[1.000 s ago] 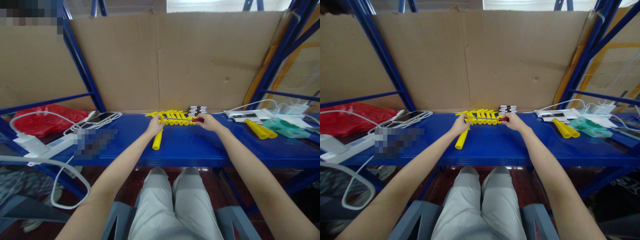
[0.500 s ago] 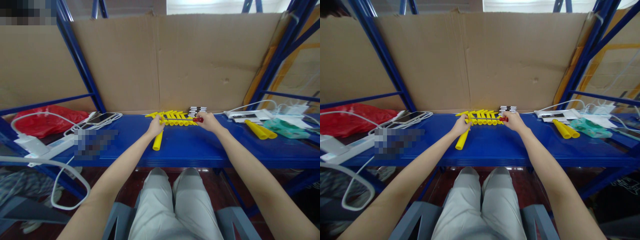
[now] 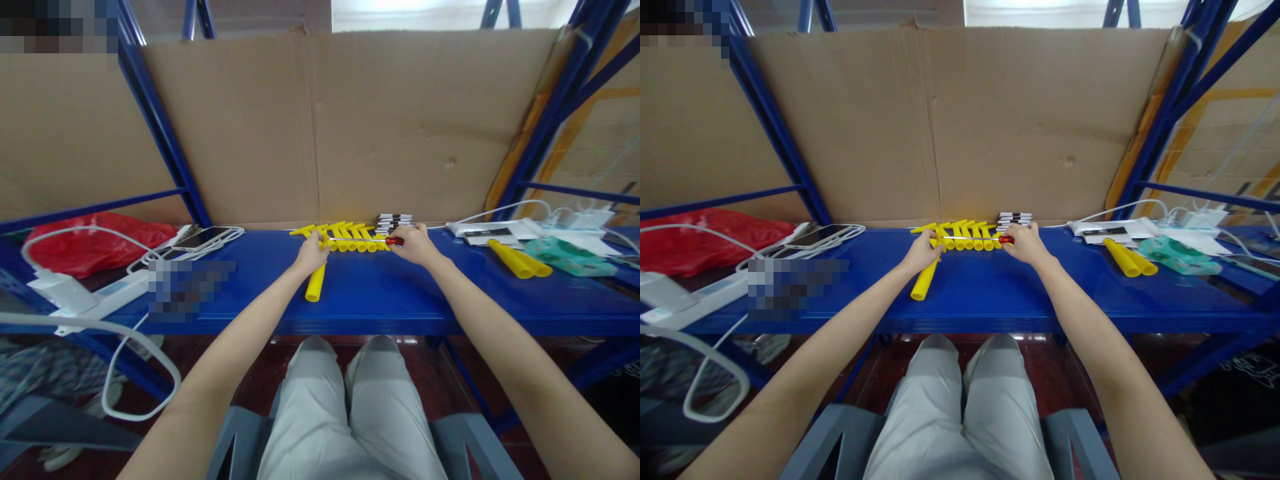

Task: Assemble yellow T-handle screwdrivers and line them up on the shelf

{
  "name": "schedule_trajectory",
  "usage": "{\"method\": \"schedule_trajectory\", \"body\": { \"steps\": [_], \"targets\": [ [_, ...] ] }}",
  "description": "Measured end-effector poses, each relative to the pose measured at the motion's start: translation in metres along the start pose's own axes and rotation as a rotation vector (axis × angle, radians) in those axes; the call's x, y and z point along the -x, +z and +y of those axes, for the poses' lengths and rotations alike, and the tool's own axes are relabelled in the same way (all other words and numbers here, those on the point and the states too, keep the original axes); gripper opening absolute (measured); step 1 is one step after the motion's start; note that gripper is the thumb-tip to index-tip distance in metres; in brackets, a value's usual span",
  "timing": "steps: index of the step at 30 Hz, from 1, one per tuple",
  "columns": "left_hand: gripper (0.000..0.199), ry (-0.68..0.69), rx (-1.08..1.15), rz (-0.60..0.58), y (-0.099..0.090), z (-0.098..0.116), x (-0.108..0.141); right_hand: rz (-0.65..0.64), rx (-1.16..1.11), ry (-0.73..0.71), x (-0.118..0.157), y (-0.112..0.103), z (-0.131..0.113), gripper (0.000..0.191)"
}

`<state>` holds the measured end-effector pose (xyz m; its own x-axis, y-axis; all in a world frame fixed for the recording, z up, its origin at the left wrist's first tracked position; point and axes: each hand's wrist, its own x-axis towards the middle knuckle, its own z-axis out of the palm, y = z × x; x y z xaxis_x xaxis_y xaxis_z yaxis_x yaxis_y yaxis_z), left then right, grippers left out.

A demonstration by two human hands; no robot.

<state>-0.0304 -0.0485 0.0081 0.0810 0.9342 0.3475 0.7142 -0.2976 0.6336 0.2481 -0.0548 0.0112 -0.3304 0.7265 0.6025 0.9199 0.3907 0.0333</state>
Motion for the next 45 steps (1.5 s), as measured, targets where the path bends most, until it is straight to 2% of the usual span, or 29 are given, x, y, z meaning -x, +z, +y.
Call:
{"method": "schedule_trajectory", "body": {
  "steps": [11, 14, 20, 26, 32, 45],
  "targets": [
    [0.023, 0.008, -0.012, -0.001, 0.001, 0.000, 0.000, -0.015, 0.158, 0.128, -0.001, -0.007, -0.014, 0.018],
    [0.023, 0.005, -0.014, -0.006, 0.001, -0.001, -0.001, -0.016, 0.143, 0.084, 0.000, -0.006, -0.015, 0.020],
    [0.022, 0.015, -0.035, -0.014, 0.000, -0.004, -0.004, -0.113, 0.105, 0.047, 0.001, -0.008, -0.014, 0.020],
    [0.022, 0.020, -0.035, -0.021, -0.002, -0.003, -0.004, -0.123, 0.126, -0.015, -0.001, -0.006, -0.011, 0.016],
    [0.022, 0.016, -0.037, -0.014, -0.004, 0.000, -0.003, -0.181, 0.192, 0.051, 0.000, -0.004, -0.011, 0.019],
    [0.021, 0.050, -0.079, -0.004, -0.001, -0.002, -0.005, -0.161, 0.140, -0.005, 0.002, -0.011, -0.014, 0.019]
  ]
}}
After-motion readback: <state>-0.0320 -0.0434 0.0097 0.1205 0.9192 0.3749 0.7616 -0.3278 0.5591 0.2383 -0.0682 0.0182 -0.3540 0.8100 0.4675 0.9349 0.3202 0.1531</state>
